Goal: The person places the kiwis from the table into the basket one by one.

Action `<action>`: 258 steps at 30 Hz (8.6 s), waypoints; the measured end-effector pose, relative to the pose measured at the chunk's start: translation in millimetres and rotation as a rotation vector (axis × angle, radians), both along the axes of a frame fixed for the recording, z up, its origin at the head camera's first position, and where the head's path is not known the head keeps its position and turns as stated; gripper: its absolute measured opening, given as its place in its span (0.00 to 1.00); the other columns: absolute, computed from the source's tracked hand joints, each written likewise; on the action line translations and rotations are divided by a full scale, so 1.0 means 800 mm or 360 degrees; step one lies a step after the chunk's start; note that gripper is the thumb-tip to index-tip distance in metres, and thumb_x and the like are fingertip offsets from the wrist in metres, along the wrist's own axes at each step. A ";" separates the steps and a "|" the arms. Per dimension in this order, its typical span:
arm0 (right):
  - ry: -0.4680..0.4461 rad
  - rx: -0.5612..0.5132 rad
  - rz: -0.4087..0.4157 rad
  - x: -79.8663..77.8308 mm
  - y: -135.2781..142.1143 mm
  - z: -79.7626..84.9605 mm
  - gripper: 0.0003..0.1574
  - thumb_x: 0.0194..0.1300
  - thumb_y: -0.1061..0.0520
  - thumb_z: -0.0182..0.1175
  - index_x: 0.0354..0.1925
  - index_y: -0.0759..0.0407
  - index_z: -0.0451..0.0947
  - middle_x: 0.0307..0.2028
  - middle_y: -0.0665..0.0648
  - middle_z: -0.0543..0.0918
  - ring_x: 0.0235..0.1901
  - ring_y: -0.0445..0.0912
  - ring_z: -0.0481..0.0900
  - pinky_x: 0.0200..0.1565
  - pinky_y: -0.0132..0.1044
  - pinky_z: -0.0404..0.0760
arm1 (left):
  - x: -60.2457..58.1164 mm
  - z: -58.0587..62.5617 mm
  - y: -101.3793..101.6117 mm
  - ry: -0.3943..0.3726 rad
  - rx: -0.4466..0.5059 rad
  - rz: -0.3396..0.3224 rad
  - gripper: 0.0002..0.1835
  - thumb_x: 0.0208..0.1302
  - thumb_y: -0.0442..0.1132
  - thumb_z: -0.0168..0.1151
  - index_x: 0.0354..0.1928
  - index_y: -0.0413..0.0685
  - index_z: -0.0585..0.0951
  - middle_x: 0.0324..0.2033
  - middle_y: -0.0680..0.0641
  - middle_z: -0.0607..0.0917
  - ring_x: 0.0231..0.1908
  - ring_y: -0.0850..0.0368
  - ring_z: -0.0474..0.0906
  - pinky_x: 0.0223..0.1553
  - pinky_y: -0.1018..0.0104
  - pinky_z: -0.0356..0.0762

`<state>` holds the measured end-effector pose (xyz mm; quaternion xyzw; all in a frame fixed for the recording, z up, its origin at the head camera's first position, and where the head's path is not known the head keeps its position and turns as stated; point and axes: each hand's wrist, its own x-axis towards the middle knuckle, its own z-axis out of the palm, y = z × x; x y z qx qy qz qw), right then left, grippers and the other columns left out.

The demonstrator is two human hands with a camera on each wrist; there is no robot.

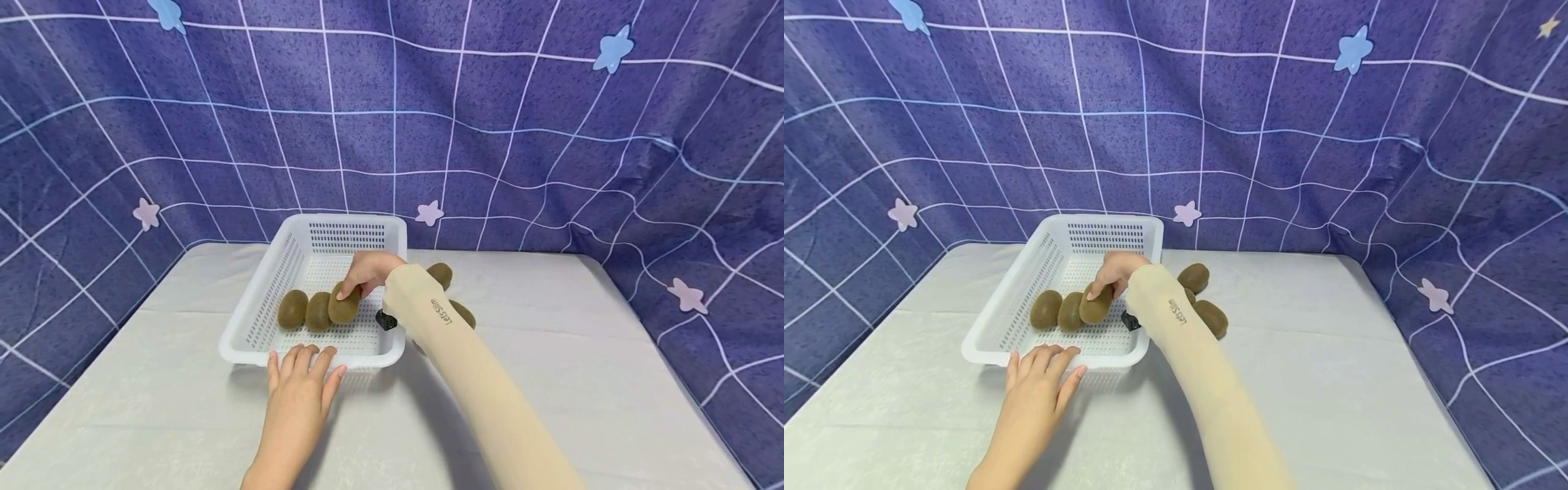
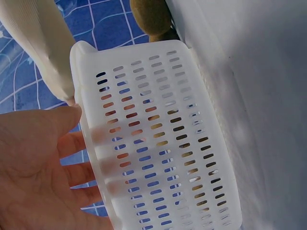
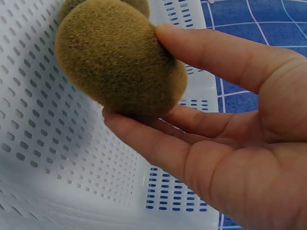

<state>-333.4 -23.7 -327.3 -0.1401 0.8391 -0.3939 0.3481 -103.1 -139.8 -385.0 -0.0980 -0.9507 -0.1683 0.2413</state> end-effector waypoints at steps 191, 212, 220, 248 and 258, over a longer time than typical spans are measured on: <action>-0.0028 -0.0536 -0.0944 -0.034 0.217 -0.083 0.40 0.63 0.61 0.64 0.66 0.72 0.57 0.40 0.55 0.74 0.23 0.37 0.75 0.53 0.38 0.78 | 0.000 -0.002 -0.003 -0.0055 -0.0002 -0.0047 0.19 0.66 0.44 0.61 0.53 0.39 0.78 0.49 0.35 0.78 0.59 0.34 0.67 0.61 0.26 0.49; 0.0020 -0.0791 -0.1014 -0.041 0.223 -0.066 0.35 0.64 0.64 0.62 0.63 0.74 0.59 0.34 0.51 0.77 0.28 0.36 0.77 0.53 0.35 0.77 | 0.000 0.002 -0.002 -0.0053 -0.0002 -0.0042 0.18 0.66 0.44 0.61 0.53 0.40 0.78 0.49 0.36 0.78 0.58 0.34 0.68 0.61 0.27 0.50; 0.0029 -0.0837 -0.1077 -0.043 0.226 -0.056 0.38 0.63 0.64 0.63 0.64 0.74 0.55 0.39 0.55 0.75 0.29 0.37 0.79 0.58 0.38 0.75 | 0.001 0.002 -0.002 -0.0051 -0.0006 -0.0047 0.19 0.66 0.43 0.62 0.53 0.39 0.78 0.49 0.35 0.78 0.58 0.34 0.68 0.60 0.26 0.50; 0.0081 -0.1003 -0.0936 -0.043 0.206 -0.011 0.39 0.65 0.61 0.62 0.66 0.76 0.56 0.42 0.59 0.78 0.35 0.42 0.81 0.52 0.36 0.79 | 0.000 -0.003 -0.003 -0.0059 -0.0008 -0.0045 0.19 0.66 0.44 0.61 0.53 0.39 0.78 0.49 0.36 0.78 0.58 0.33 0.68 0.61 0.26 0.50; 0.0103 -0.1065 -0.0874 -0.043 0.182 0.010 0.34 0.65 0.63 0.60 0.63 0.78 0.59 0.38 0.58 0.80 0.34 0.43 0.82 0.54 0.40 0.78 | -0.001 -0.003 -0.004 -0.0065 -0.0007 -0.0045 0.19 0.66 0.44 0.61 0.54 0.38 0.78 0.49 0.35 0.78 0.59 0.33 0.68 0.61 0.26 0.50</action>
